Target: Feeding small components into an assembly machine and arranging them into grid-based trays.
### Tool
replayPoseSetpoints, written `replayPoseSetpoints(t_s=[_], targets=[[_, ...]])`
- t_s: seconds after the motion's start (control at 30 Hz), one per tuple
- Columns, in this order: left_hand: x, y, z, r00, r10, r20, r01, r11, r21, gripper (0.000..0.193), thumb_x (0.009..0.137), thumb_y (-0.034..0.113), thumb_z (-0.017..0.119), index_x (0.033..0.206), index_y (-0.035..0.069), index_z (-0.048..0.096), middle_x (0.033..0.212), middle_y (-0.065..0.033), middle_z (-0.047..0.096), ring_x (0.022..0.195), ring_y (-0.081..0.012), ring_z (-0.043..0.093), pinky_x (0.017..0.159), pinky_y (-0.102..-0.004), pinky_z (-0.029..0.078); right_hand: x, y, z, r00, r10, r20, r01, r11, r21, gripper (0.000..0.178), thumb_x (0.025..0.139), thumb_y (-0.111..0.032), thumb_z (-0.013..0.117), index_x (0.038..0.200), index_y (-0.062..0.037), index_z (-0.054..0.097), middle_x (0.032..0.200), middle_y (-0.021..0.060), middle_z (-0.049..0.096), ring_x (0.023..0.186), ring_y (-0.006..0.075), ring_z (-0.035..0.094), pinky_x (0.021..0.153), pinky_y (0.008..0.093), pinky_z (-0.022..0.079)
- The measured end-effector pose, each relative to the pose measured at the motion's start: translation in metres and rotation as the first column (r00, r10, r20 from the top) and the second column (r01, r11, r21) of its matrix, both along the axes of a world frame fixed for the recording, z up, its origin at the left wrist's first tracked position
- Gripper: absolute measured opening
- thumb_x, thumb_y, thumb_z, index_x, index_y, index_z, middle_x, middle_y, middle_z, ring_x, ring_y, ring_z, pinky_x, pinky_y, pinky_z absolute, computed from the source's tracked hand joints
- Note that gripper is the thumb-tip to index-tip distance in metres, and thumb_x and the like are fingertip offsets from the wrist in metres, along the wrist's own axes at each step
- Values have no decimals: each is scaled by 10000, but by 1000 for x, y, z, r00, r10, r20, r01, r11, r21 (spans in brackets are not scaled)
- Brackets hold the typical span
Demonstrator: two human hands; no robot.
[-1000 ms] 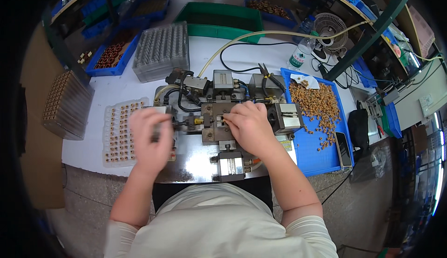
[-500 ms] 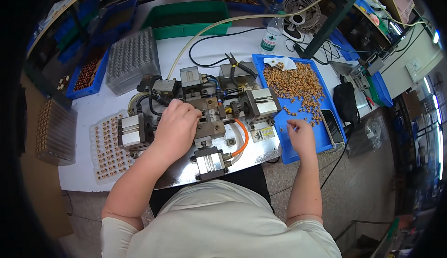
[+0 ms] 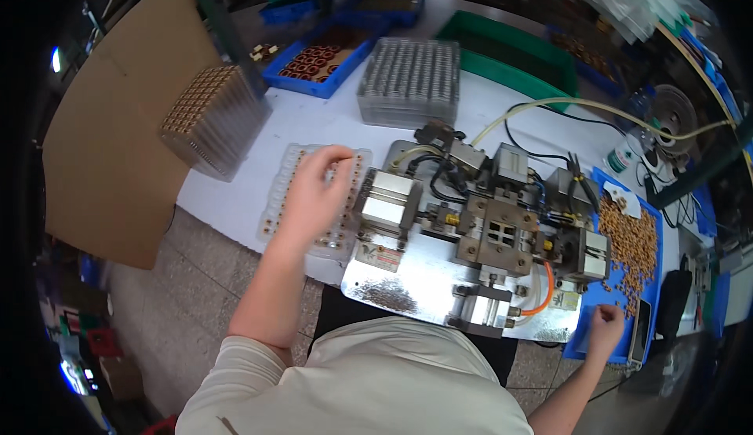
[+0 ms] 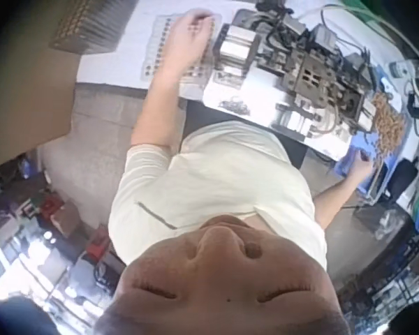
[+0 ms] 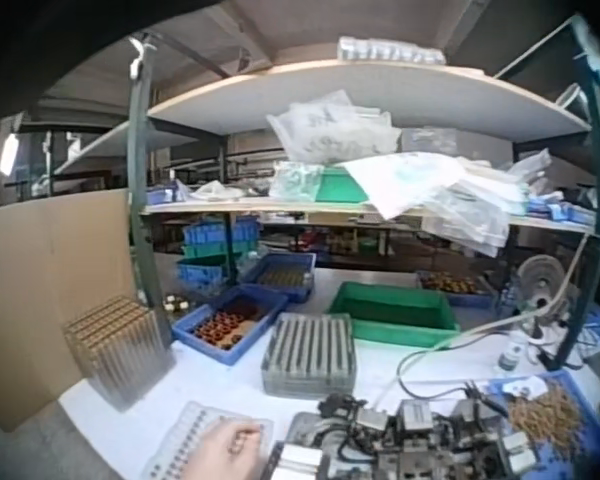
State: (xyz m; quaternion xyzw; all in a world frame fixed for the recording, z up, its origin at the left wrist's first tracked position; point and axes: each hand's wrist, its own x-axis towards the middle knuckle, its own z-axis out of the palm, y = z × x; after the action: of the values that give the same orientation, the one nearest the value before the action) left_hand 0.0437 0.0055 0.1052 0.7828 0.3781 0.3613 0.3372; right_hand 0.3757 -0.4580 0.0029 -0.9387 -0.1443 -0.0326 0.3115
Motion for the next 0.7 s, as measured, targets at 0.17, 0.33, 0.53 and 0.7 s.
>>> replayPoseSetpoints(t_s=[0.17,0.33,0.53,0.7], targets=[[-126,53,-72,945,310,-104,-326,916,-234,250,914,132,605,1103,-15,679,971,-128,715,842,-254,651,809,-345,532,-6,27,55,988,-64,139,40,985,166,130,912,-94,681,1013,-13,677,879,54,676,792,143,611,764,258,495],[-162,60,-115,920,339,-198,-359,930,-76,219,885,114,629,1054,-6,699,978,-130,713,841,-263,649,807,-355,526,-46,105,98,982,97,163,-140,950,279,179,926,-106,689,1086,-26,703,967,41,700,848,126,614,771,245,480],[-168,69,-131,937,317,-143,-318,948,16,186,834,67,643,983,-8,723,917,-136,727,834,-257,649,810,-344,516,-87,200,95,717,588,374,-655,752,74,146,802,-11,739,942,-45,717,958,62,690,840,227,619,831,327,487],[-159,58,-123,889,434,-144,-415,898,146,186,853,62,616,1011,14,700,1019,-130,694,940,-274,607,896,-351,468,-91,230,82,639,658,399,-709,705,-26,127,764,-14,745,878,-69,726,906,39,720,889,247,611,856,368,463]])
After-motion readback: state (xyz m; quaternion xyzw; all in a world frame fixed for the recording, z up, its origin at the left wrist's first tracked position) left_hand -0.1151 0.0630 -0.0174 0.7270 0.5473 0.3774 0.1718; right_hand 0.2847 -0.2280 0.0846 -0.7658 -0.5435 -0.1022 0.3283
